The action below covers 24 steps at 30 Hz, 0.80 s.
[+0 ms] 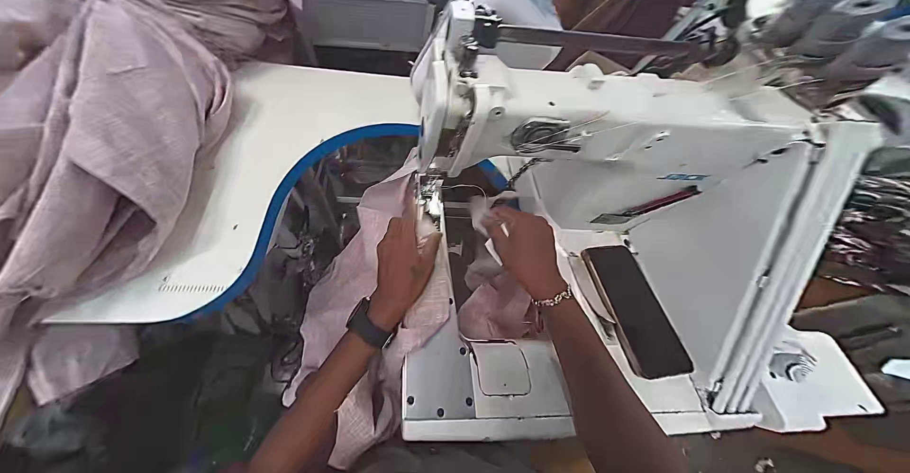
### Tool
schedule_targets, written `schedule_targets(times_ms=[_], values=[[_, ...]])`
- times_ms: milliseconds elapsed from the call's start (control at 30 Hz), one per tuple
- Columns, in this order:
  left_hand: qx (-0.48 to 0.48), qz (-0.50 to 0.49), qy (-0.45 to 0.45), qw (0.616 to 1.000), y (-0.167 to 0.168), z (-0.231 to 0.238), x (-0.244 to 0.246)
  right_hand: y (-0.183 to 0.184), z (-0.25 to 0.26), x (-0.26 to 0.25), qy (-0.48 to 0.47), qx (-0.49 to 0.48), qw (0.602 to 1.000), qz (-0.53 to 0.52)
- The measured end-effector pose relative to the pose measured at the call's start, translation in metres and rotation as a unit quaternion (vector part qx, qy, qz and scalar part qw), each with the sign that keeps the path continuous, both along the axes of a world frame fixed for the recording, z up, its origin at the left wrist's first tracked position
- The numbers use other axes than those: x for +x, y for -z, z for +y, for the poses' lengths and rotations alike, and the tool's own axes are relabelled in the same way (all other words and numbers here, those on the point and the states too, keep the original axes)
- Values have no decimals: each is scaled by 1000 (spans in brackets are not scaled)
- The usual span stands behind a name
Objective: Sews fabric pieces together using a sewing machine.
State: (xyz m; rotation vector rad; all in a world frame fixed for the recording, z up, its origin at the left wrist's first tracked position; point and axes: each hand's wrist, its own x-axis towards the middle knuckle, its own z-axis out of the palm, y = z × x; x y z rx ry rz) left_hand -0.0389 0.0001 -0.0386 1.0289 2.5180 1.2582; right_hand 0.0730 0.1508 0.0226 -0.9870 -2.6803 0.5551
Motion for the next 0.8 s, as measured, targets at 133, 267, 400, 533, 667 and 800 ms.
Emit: schedule_targets(times_ms=[133,267,400,533,667,800], values=[[37,59,66,995,4,-8,-5,25,-21,-13,-149,20,974,167],[38,78,79,993,11,-10,0,37,-9,-12,-208,-14,963,169],[15,71,120,990,11,-8,-12,39,-14,-11,-229,-6,966,121],[-2,122,88,989,7,-6,-10,22,-18,-10,-249,-6,968,24],[17,95,77,992,10,-9,-6,7,-25,-10,-272,-19,956,-106],[49,94,107,989,10,-7,-9,16,-26,-7,-266,34,963,-18]])
